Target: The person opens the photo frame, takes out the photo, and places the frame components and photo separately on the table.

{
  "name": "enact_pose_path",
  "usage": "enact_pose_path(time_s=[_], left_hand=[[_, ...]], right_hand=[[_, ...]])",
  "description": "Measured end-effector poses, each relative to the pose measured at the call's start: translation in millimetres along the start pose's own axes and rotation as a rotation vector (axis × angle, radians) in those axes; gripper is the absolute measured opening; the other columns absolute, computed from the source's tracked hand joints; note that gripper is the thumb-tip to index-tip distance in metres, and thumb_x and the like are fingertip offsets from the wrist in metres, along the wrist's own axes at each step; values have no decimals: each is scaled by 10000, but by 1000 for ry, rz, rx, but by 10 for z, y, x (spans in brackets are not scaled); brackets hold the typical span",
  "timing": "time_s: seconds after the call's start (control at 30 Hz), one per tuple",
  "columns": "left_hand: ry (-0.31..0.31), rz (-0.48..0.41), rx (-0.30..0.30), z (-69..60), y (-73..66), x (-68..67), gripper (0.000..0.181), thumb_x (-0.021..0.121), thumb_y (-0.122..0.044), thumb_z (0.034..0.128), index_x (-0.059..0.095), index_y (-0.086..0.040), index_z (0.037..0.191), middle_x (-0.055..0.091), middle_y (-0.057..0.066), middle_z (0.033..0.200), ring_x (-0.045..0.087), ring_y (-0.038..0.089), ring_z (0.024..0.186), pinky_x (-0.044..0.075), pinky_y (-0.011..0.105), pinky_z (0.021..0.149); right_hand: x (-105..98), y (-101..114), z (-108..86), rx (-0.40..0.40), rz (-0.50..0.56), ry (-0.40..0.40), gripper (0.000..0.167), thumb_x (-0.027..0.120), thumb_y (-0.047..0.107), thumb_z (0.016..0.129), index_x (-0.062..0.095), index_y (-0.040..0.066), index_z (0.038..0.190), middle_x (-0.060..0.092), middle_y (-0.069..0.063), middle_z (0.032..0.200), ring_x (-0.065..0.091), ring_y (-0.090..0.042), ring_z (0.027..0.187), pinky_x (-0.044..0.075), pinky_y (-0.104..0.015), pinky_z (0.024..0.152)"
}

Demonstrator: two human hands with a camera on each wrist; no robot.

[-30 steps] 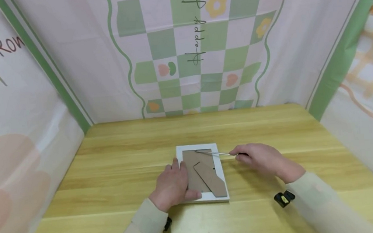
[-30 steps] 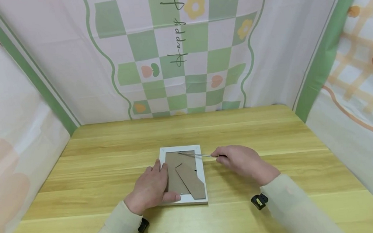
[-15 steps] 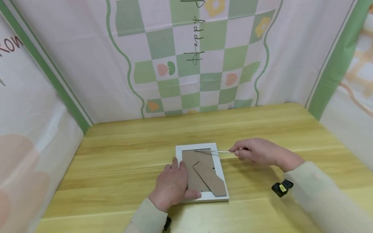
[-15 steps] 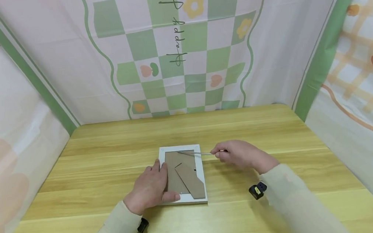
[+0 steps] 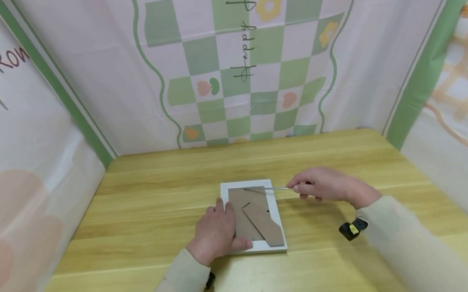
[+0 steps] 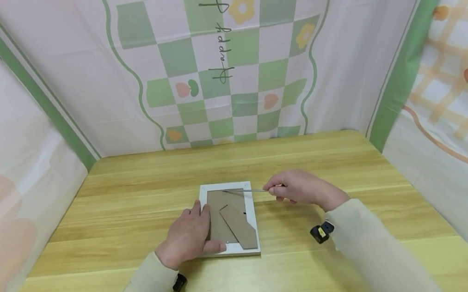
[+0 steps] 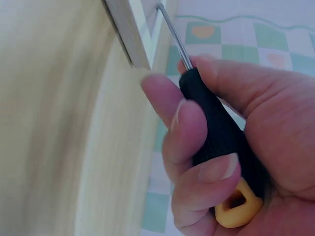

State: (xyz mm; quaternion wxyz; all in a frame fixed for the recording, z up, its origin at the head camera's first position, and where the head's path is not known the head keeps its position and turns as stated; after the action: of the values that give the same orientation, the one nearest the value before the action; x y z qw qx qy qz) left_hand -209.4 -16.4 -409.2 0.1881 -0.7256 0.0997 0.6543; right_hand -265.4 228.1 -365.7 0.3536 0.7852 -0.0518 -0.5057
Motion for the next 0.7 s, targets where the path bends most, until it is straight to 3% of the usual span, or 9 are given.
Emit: enact_pose_path(time_s=[0.1,0.23,0.33,0.7], left_hand=[[-17,10,9,2,5,6,1167,746,-766,780,444,82,1522,411,357,1562,564,475,1309,579,508,963],[-32,25,23,10,0,-10,1164,750,-762,781,447,87,1517,415,358,1559,576,469,1296,581,502,960],[-29,28,25,12,-3,-19,1166,753,-760,780,444,86,1519,411,358,1562,577,465,1298,584,499,952],[-9,15,15,-16,-9,-6,1161,760,-756,776,452,88,1512,419,368,1551,570,486,1305,591,514,937]], right_hand=[[38,57,-49,-29,-129,-79,316,561,245,1089,695,108,1341,747,-52,1103,657,-163,835,562,-367,713],[62,171,-150,-64,-330,-198,270,599,242,1067,728,174,1294,758,-14,1211,716,-233,1084,569,-480,923],[66,251,-224,-73,-422,-251,260,618,228,1053,735,205,1285,756,-4,1242,707,-288,1169,561,-519,954],[148,311,-285,-60,-477,-269,283,609,197,1047,725,198,1305,756,-4,1253,708,-298,1177,578,-508,933]])
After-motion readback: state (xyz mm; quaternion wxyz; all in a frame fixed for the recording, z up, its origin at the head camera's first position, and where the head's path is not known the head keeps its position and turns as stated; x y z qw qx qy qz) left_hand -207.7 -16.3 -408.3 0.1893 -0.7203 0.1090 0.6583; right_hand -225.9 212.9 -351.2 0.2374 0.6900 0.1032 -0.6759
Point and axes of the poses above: each hand's wrist, its own z-axis towards the middle knuckle, its own x-axis out of the palm, y = z × x, the point moved 8 cm from there along z, towards the middle knuckle
